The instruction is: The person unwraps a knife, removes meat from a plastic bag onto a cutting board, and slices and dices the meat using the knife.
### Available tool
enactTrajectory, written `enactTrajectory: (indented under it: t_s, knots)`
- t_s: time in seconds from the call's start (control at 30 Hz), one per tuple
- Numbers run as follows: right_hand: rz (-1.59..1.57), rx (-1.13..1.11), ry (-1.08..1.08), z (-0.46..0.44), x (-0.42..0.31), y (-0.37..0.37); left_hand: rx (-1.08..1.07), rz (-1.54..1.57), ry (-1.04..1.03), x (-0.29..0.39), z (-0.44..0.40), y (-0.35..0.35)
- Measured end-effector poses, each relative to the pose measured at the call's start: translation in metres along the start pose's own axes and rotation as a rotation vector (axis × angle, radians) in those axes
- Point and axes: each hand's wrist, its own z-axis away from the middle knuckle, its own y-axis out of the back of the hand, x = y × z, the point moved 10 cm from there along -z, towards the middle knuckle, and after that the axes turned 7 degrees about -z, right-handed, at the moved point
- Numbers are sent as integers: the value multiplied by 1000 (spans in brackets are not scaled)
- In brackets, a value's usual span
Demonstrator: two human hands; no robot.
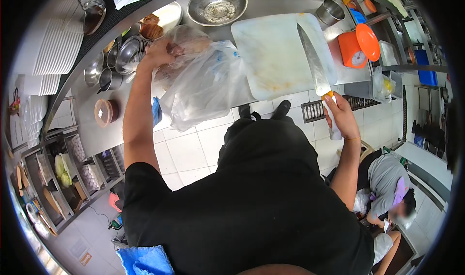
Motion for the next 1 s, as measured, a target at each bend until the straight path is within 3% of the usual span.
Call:
enactTrajectory:
  t_s: [0.17,0.37,0.43,0.57,0.7,0.83,0.93,1.0]
  knots:
    - [-79,35,-26,-1,11,18,-4,-55,14,22,11,17]
    - [-127,3,1,-20,27,50,-11,-409,107,63,51,91]
    - [-123,-10,14,-25,27,70,137,-413,123,82,79,122]
    - [-135,-5,3,-35,38,113,97,-439,362,70,129,145]
    - [-145,-19,-19,-54,63,157,196,-280,628,41,209,133]
    - [-139,-73,10,-75,74,186,410,145,613,38,284,88]
    - [-63,-124,54,-90,65,195,352,478,547,123,276,63]
    - [22,-156,65,-95,55,196,359,324,449,181,242,54]
